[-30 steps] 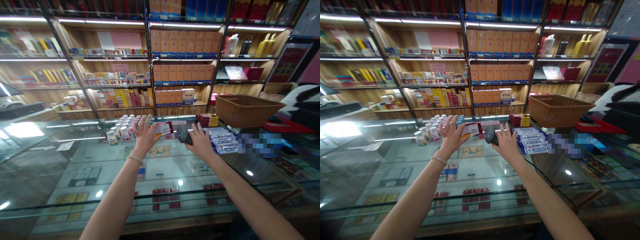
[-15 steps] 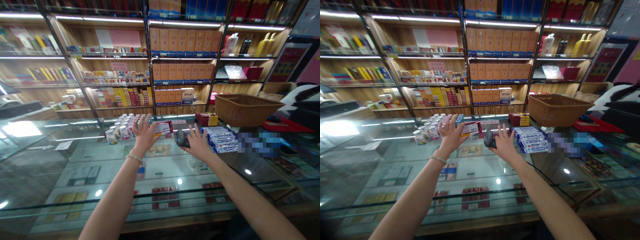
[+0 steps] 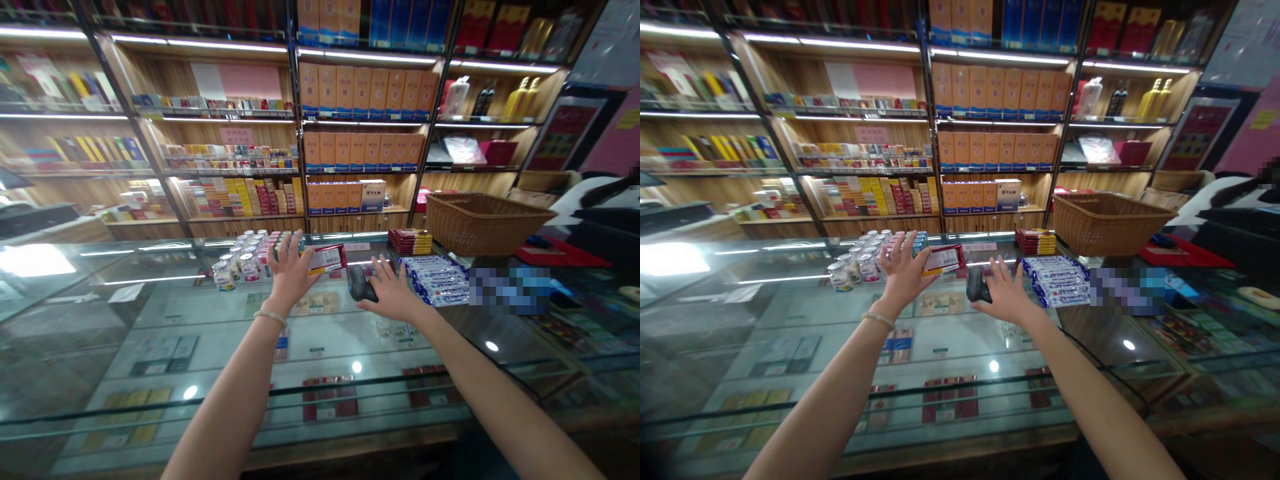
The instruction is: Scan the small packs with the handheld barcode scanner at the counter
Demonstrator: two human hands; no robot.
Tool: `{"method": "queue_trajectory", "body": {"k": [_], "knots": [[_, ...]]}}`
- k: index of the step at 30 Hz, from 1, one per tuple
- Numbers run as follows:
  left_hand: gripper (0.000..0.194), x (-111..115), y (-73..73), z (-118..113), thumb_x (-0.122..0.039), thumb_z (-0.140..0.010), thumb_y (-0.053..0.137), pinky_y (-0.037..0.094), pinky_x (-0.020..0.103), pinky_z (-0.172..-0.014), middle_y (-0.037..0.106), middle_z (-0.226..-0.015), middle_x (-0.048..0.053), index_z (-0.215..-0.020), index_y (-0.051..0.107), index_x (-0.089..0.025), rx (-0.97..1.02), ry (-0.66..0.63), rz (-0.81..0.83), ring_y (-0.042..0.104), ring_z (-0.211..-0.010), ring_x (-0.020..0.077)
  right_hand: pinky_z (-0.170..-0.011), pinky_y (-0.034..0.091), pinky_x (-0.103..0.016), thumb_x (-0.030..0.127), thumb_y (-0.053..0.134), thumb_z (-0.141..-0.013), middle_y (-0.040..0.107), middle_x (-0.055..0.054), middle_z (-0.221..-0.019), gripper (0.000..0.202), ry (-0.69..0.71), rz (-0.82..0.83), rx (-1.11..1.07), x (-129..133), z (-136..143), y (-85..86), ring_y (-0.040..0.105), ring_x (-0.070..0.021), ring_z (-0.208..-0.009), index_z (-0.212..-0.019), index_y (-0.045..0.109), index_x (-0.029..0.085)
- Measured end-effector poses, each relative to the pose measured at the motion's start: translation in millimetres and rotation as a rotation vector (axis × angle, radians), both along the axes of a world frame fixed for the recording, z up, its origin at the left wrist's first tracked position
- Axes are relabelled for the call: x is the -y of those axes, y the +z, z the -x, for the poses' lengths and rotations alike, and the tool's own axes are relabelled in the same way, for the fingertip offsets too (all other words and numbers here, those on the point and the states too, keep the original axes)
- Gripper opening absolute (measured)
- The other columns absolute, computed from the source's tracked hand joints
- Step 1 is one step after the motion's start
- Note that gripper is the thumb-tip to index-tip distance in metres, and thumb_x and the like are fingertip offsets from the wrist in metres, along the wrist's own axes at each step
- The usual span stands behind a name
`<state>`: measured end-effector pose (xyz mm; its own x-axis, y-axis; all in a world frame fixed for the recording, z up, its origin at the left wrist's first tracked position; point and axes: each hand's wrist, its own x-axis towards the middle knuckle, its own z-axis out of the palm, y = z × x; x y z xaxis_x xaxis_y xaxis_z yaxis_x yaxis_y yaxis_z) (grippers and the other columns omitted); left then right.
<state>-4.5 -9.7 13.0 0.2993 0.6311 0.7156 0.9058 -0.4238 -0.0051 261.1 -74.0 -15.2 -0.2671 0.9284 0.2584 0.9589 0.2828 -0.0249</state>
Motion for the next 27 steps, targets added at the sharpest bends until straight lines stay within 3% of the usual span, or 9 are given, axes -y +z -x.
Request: {"method": "queue_trajectory", "body": {"k": [4, 6, 10, 15, 20, 27], "knots": [[0.054, 1.1, 2.5, 0.6, -0.036, -0.078, 0.082, 0.004, 0.069, -0.126, 0.032, -0.172, 0.014, -0.129, 0.068, -0.029, 0.025, -0.013, -0.012, 0.025, -0.158, 0.0422, -0.121, 0.011, -0.081, 0.074, 0.045, -0.097, 0.017, -0.021, -0.174, 0.080, -0.026, -0.002, -0.099, -10.4, -4.4, 24.1, 0.009, -0.0409, -0.163, -0.154, 0.050, 0.017], [0.053, 1.9, 4.2, 0.4, -0.038, -0.079, 0.082, 0.005, 0.069, -0.126, 0.032, -0.172, 0.014, -0.129, 0.068, -0.029, 0.035, -0.012, -0.025, 0.025, -0.158, 0.0418, -0.120, 0.014, -0.081, 0.069, 0.054, -0.095, 0.021, -0.019, -0.174, 0.082, -0.044, -0.048, -0.148, -20.4, -5.4, 38.1, 0.013, -0.0409, -0.162, -0.160, 0.041, 0.022], [0.055, 4.6, 8.7, -2.2, -0.044, -0.080, 0.082, 0.004, 0.068, -0.126, 0.032, -0.171, 0.014, -0.130, 0.068, -0.029, 0.039, -0.022, -0.045, 0.025, -0.158, 0.0414, -0.122, 0.012, -0.078, 0.059, 0.070, -0.088, 0.023, -0.014, -0.175, 0.085, 0.006, -0.177, -0.166, -41.5, -1.6, 54.3, 0.010, -0.0402, -0.162, -0.162, 0.037, 0.031], [0.058, 7.9, 11.3, -5.8, -0.049, -0.079, 0.083, 0.003, 0.067, -0.126, 0.033, -0.171, 0.013, -0.132, 0.067, -0.031, 0.016, -0.053, -0.067, 0.026, -0.157, 0.0413, -0.124, 0.010, -0.073, 0.051, 0.079, -0.082, 0.019, -0.015, -0.175, 0.089, 0.065, -0.251, -0.199, -57.2, 4.2, 45.0, 0.012, -0.0399, -0.162, -0.159, 0.041, 0.031], [0.060, 9.6, 11.4, -8.1, -0.052, -0.078, 0.083, 0.002, 0.065, -0.127, 0.034, -0.171, 0.011, -0.132, 0.067, -0.033, -0.023, -0.071, -0.085, 0.026, -0.157, 0.0410, -0.124, 0.014, -0.068, 0.054, 0.074, -0.086, 0.021, -0.013, -0.175, 0.075, 0.093, -0.263, -0.268, -58.7, -0.2, 32.8, 0.012, -0.0369, -0.162, -0.153, 0.049, 0.033], [0.061, 12.8, 15.7, -8.8, -0.053, -0.076, 0.085, 0.002, 0.064, -0.127, 0.035, -0.171, 0.009, -0.132, 0.067, -0.035, -0.034, -0.098, -0.041, 0.027, -0.156, 0.0412, -0.127, 0.012, -0.064, 0.055, 0.080, -0.080, 0.015, -0.010, -0.177, 0.075, 0.165, -0.270, -0.305, -41.5, -3.1, 40.7, 0.005, -0.0370, -0.164, -0.147, 0.055, 0.033]]}}
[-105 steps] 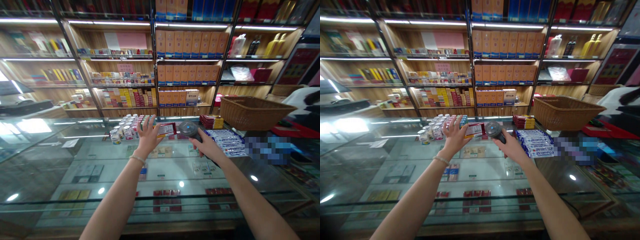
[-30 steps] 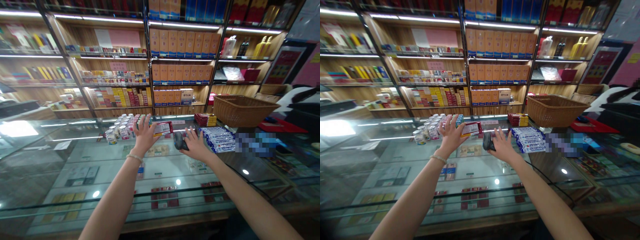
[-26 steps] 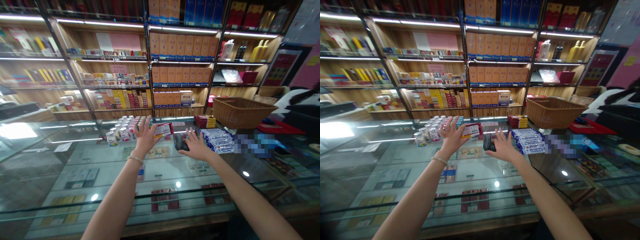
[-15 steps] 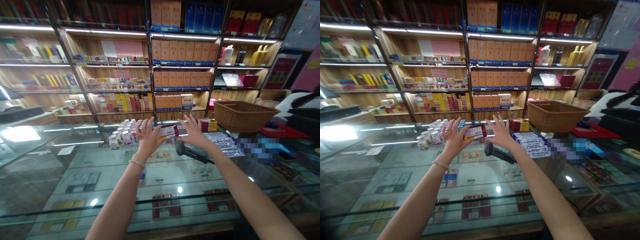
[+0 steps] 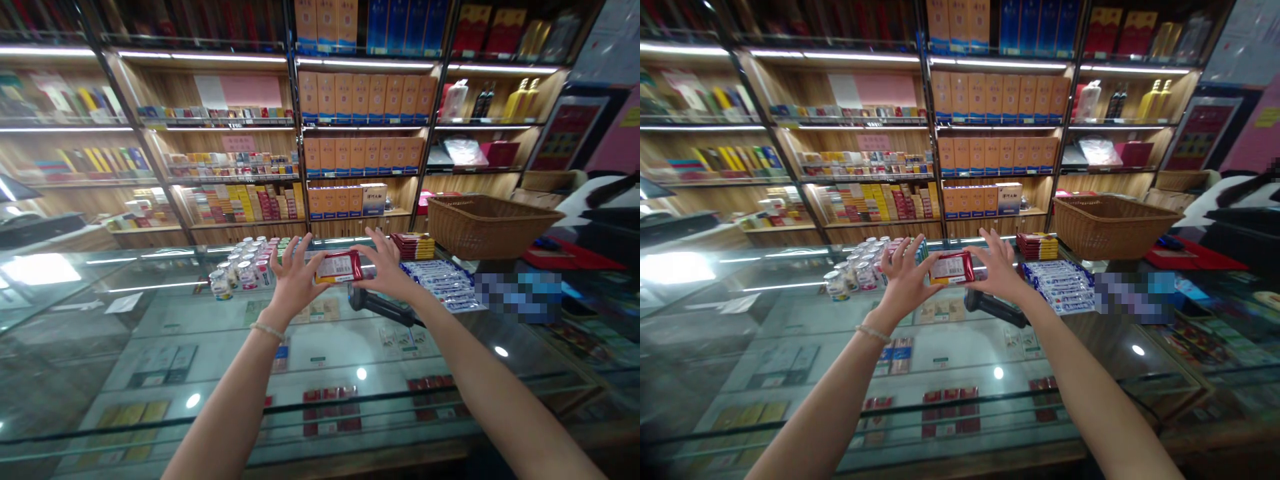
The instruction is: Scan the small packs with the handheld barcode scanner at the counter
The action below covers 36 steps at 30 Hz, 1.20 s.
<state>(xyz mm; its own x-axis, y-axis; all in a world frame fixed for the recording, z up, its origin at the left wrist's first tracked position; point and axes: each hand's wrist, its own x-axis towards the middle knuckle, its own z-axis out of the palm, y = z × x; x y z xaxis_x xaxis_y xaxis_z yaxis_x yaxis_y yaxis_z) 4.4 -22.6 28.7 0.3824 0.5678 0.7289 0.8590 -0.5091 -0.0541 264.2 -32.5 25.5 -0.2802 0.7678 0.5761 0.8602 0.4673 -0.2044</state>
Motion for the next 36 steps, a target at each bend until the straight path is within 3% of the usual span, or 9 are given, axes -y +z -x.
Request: {"method": "queue_trajectory", "body": {"k": [10, 15, 20, 28, 36], "knots": [[0.060, 8.0, 1.6, -10.5, -0.058, -0.081, 0.079, 0.003, 0.065, -0.127, 0.036, -0.170, 0.011, -0.137, 0.067, -0.038, -0.010, -0.010, 0.000, 0.028, -0.156, 0.0415, -0.127, 0.020, -0.060, 0.052, 0.079, -0.081, 0.007, -0.007, -0.178, 0.071, 0.129, -0.083, -0.045, 29.6, 20.3, 14.8, 0.007, -0.0354, -0.164, -0.145, 0.054, 0.032], [0.075, 2.9, 12.4, 2.5, -0.059, -0.077, 0.083, 0.000, 0.067, -0.127, 0.030, -0.173, 0.008, -0.147, 0.059, -0.041, 0.033, 0.010, 0.038, 0.023, -0.158, 0.0443, -0.125, 0.019, -0.065, 0.057, 0.075, -0.084, 0.005, -0.007, -0.178, 0.072, -0.028, -0.180, -0.055, 27.0, 20.1, 14.4, 0.006, -0.0393, -0.163, -0.146, 0.051, 0.030], [0.038, 5.4, 27.1, 5.8, -0.058, -0.089, 0.071, 0.010, 0.065, -0.128, 0.032, -0.172, 0.003, -0.116, 0.079, -0.034, 0.177, 0.006, 0.003, 0.022, -0.158, 0.0414, -0.127, 0.013, -0.067, 0.052, 0.074, -0.083, 0.006, -0.009, -0.177, 0.068, -0.111, -0.243, -0.049, 26.0, 26.2, 10.6, 0.004, -0.0393, -0.163, -0.141, 0.052, 0.027], [0.029, 34.3, 21.1, -40.3, -0.057, -0.086, 0.075, 0.003, 0.072, -0.124, 0.047, -0.163, 0.004, -0.086, 0.080, -0.029, 0.229, -0.032, -0.028, 0.027, -0.154, 0.0418, -0.126, 0.008, -0.067, 0.044, 0.069, -0.083, 0.015, -0.017, -0.175, 0.059, -0.065, -0.266, -0.002, 20.9, 43.8, -5.2, 0.004, -0.0392, -0.163, -0.135, 0.053, 0.021], [0.023, 33.3, 18.5, -43.4, -0.036, -0.091, 0.068, 0.014, 0.071, -0.125, 0.056, -0.156, 0.003, -0.072, 0.073, -0.024, 0.293, -0.006, -0.052, 0.033, -0.151, 0.0388, -0.128, 0.005, -0.062, 0.047, 0.065, -0.089, 0.022, -0.014, -0.174, 0.056, -0.067, -0.286, 0.017, 20.0, 49.4, -6.5, 0.010, -0.0363, -0.163, -0.139, 0.055, 0.025]]}}
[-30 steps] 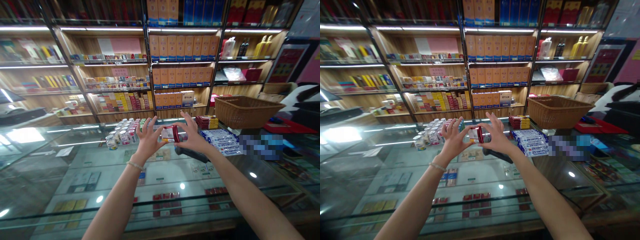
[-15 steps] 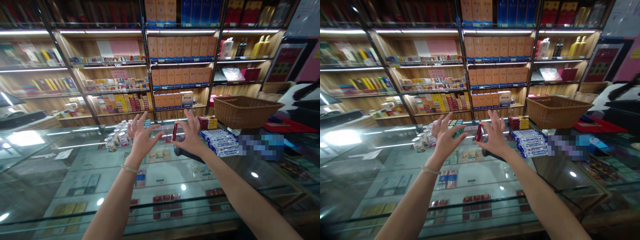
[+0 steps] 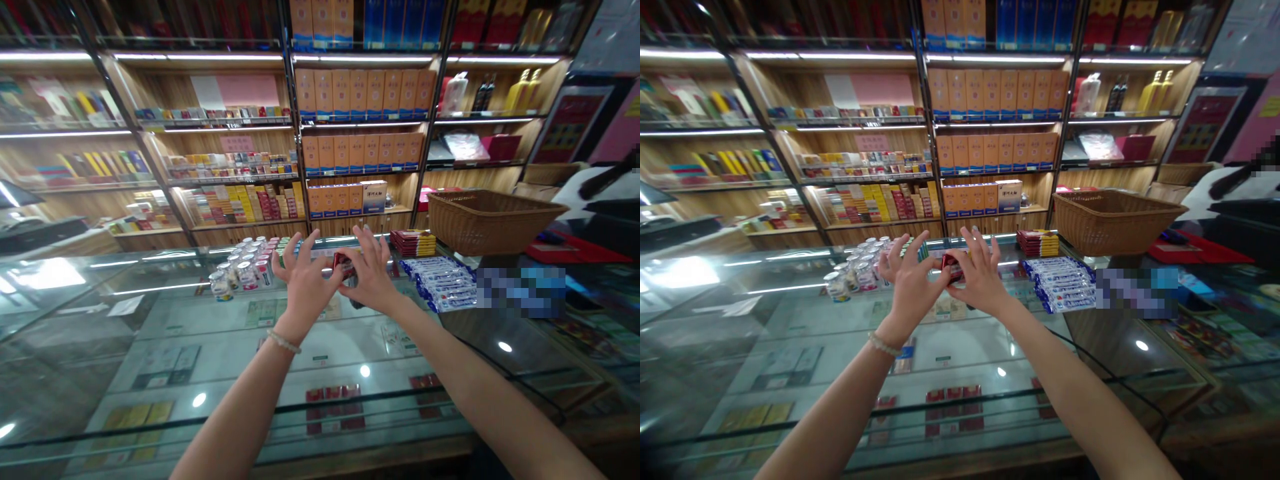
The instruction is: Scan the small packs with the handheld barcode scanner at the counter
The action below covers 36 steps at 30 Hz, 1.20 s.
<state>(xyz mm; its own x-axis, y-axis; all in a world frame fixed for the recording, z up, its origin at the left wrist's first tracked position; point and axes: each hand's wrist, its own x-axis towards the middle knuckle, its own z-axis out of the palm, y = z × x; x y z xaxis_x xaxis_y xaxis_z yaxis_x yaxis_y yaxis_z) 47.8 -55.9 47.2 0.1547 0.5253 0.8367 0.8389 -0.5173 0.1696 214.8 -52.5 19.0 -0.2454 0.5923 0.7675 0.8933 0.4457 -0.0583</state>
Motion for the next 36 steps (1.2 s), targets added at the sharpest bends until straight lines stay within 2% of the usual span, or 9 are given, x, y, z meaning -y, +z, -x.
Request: {"method": "queue_trajectory", "body": {"k": [6, 12, 15, 19, 23, 27, 30, 36], "knots": [[0.022, -4.1, 5.0, 7.7, -0.035, -0.091, 0.066, 0.020, 0.065, -0.126, 0.057, -0.155, 0.001, -0.072, 0.072, -0.024, 0.099, -0.014, 0.031, 0.033, -0.150, 0.0360, -0.128, 0.007, -0.063, 0.053, 0.071, -0.087, 0.025, -0.017, -0.172, 0.067, -0.024, -0.061, -0.040, -14.2, -17.3, -9.4, 0.015, -0.0371, -0.161, -0.144, 0.051, 0.023], [0.023, -22.1, 7.0, 25.1, -0.039, -0.090, 0.068, 0.025, 0.060, -0.128, 0.056, -0.155, 0.001, -0.073, 0.074, -0.025, 0.207, -0.055, 0.116, 0.036, -0.150, 0.0332, -0.126, 0.012, -0.066, 0.056, 0.077, -0.084, 0.025, -0.015, -0.172, 0.066, -0.042, -0.098, -0.100, -27.2, -45.5, -15.7, 0.019, -0.0380, -0.160, -0.139, 0.055, 0.026], [0.021, -29.3, 3.9, 28.8, -0.039, -0.090, 0.069, 0.026, 0.060, -0.128, 0.055, -0.156, 0.000, -0.076, 0.077, -0.026, 0.203, -0.062, 0.168, 0.037, -0.150, 0.0325, -0.126, 0.012, -0.066, 0.056, 0.076, -0.084, 0.028, -0.015, -0.170, 0.064, -0.032, -0.087, -0.078, -28.2, -49.6, -16.1, 0.018, -0.0379, -0.160, -0.137, 0.056, 0.026], [0.022, -33.8, 0.2, 29.2, -0.042, -0.092, 0.069, 0.023, 0.063, -0.128, 0.054, -0.158, 0.004, -0.083, 0.081, -0.027, 0.179, -0.010, 0.213, 0.035, -0.152, 0.0361, -0.126, 0.012, -0.066, 0.055, 0.078, -0.083, 0.031, -0.017, -0.169, 0.059, -0.027, -0.074, -0.060, -27.4, -48.5, -16.3, 0.020, -0.0380, -0.159, -0.130, 0.059, 0.025], [0.028, -32.2, 2.6, 33.9, -0.050, -0.091, 0.070, 0.020, 0.068, -0.126, 0.049, -0.162, 0.005, -0.108, 0.082, -0.031, 0.085, 0.050, 0.189, 0.032, -0.153, 0.0405, -0.126, 0.013, -0.066, 0.052, 0.078, -0.082, 0.031, -0.019, -0.168, 0.059, -0.053, -0.094, -0.046, -25.8, -48.4, -15.0, 0.021, -0.0381, -0.159, -0.129, 0.058, 0.022], [0.069, -27.7, 5.9, 41.9, -0.058, -0.079, 0.083, 0.005, 0.071, -0.127, 0.034, -0.171, 0.008, -0.142, 0.064, -0.036, -0.170, 0.038, 0.087, 0.025, -0.157, 0.0433, -0.125, 0.012, -0.066, 0.051, 0.077, -0.083, 0.031, -0.020, -0.168, 0.058, -0.066, -0.102, -0.010, -25.4, -49.7, -14.0, 0.021, -0.0389, -0.158, -0.129, 0.058, 0.021], [0.080, -27.2, 3.7, 44.8, -0.054, -0.073, 0.088, -0.002, 0.070, -0.127, 0.031, -0.172, 0.009, -0.145, 0.058, -0.037, -0.287, 0.042, 0.037, 0.024, -0.158, 0.0428, -0.125, 0.013, -0.067, 0.051, 0.077, -0.083, 0.032, -0.021, -0.167, 0.057, -0.062, -0.115, -0.003, -26.5, -50.3, -14.4, 0.022, -0.0391, -0.158, -0.127, 0.059, 0.021], [0.070, -27.9, 2.4, 43.4, -0.044, -0.073, 0.089, -0.005, 0.071, -0.127, 0.033, -0.172, 0.010, -0.137, 0.062, -0.035, -0.336, 0.031, 0.003, 0.026, -0.158, 0.0417, -0.125, 0.012, -0.067, 0.054, 0.076, -0.083, 0.032, -0.020, -0.167, 0.059, -0.058, -0.108, 0.007, -26.5, -51.6, -15.8, 0.021, -0.0387, -0.158, -0.128, 0.059, 0.021]]}}
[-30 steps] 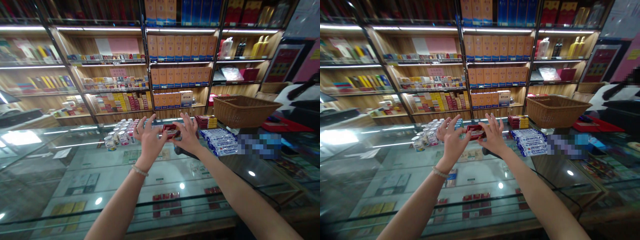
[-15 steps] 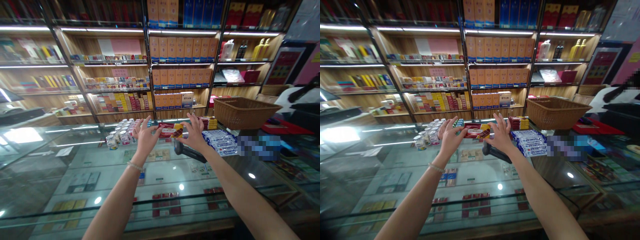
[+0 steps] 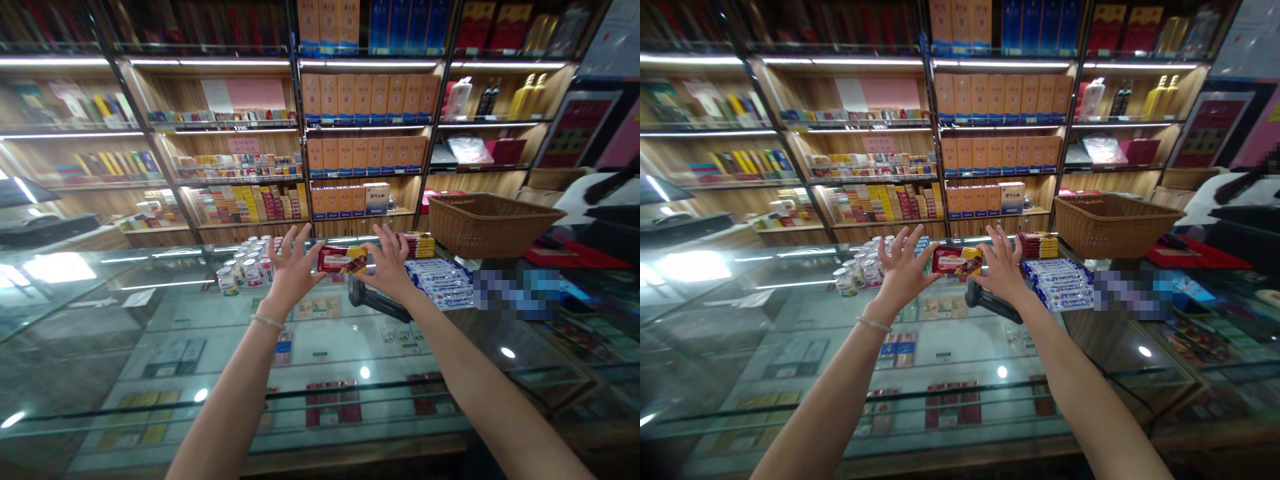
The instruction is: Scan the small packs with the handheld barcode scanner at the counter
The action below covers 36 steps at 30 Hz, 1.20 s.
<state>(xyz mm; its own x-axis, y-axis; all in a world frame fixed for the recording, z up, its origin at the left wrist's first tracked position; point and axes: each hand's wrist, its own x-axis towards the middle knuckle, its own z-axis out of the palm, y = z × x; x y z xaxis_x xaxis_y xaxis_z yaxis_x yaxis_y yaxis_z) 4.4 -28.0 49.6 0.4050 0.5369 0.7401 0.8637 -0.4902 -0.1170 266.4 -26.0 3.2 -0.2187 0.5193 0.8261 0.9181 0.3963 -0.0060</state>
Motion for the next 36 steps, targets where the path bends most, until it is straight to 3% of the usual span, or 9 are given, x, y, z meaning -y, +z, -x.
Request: {"method": "queue_trajectory", "body": {"k": [6, 9, 13, 19, 25, 36], "knots": [[0.068, 8.9, 22.0, 20.3, -0.048, -0.072, 0.090, -0.003, 0.074, -0.126, 0.033, -0.172, 0.011, -0.134, 0.065, -0.034, -0.074, 0.001, 0.035, 0.025, -0.158, 0.0431, -0.126, 0.010, -0.068, 0.058, 0.077, -0.082, 0.028, -0.018, -0.170, 0.060, 0.006, 0.019, -0.007, 5.7, 11.4, 6.9, 0.019, -0.0389, -0.159, -0.128, 0.061, 0.023], [0.071, 18.2, 31.1, 46.9, -0.046, -0.069, 0.093, -0.002, 0.074, -0.126, 0.034, -0.171, 0.009, -0.133, 0.067, -0.034, -0.140, 0.013, 0.047, 0.026, -0.157, 0.0435, -0.125, 0.008, -0.070, 0.061, 0.077, -0.081, 0.030, -0.018, -0.169, 0.060, 0.044, 0.043, 0.042, 10.7, 31.2, 15.7, 0.019, -0.0406, -0.159, -0.126, 0.064, 0.023], [0.071, 34.6, 31.7, 90.7, -0.048, -0.066, 0.094, -0.004, 0.072, -0.127, 0.035, -0.171, 0.008, -0.130, 0.069, -0.034, -0.195, 0.057, 0.080, 0.028, -0.156, 0.0433, -0.126, 0.002, -0.070, 0.064, 0.077, -0.081, 0.034, -0.020, -0.168, 0.064, 0.107, 0.081, 0.130, 18.1, 71.2, 21.9, 0.020, -0.0418, -0.158, -0.126, 0.065, 0.020], [0.065, 55.1, 20.1, 152.5, -0.052, -0.068, 0.092, -0.006, 0.069, -0.127, 0.037, -0.170, 0.006, -0.128, 0.071, -0.037, -0.204, 0.119, 0.143, 0.027, -0.157, 0.0427, -0.128, -0.004, -0.065, 0.069, 0.070, -0.085, 0.030, -0.019, -0.171, 0.067, 0.224, 0.157, 0.165, 25.2, 130.2, 13.6, 0.015, -0.0388, -0.161, -0.128, 0.065, 0.019], [0.064, 55.3, 3.9, 199.9, -0.058, -0.069, 0.089, -0.008, 0.065, -0.127, 0.039, -0.169, 0.006, -0.128, 0.072, -0.040, -0.167, 0.190, 0.208, 0.024, -0.158, 0.0401, -0.128, 0.000, -0.065, 0.070, 0.064, -0.089, 0.028, -0.020, -0.172, 0.066, 0.278, 0.254, 0.154, 25.1, 173.2, 1.9, 0.016, -0.0393, -0.161, -0.131, 0.065, 0.018], [0.062, 34.7, -52.0, 261.4, -0.061, -0.071, 0.086, -0.001, 0.062, -0.127, 0.038, -0.169, 0.006, -0.129, 0.073, -0.044, -0.114, 0.277, 0.449, 0.024, -0.157, 0.0419, -0.126, 0.004, -0.070, 0.065, 0.066, -0.090, 0.027, -0.022, -0.171, 0.064, 0.308, 0.446, 0.134, 18.0, 233.5, -34.8, 0.014, -0.0377, -0.161, -0.128, 0.067, 0.014]]}}
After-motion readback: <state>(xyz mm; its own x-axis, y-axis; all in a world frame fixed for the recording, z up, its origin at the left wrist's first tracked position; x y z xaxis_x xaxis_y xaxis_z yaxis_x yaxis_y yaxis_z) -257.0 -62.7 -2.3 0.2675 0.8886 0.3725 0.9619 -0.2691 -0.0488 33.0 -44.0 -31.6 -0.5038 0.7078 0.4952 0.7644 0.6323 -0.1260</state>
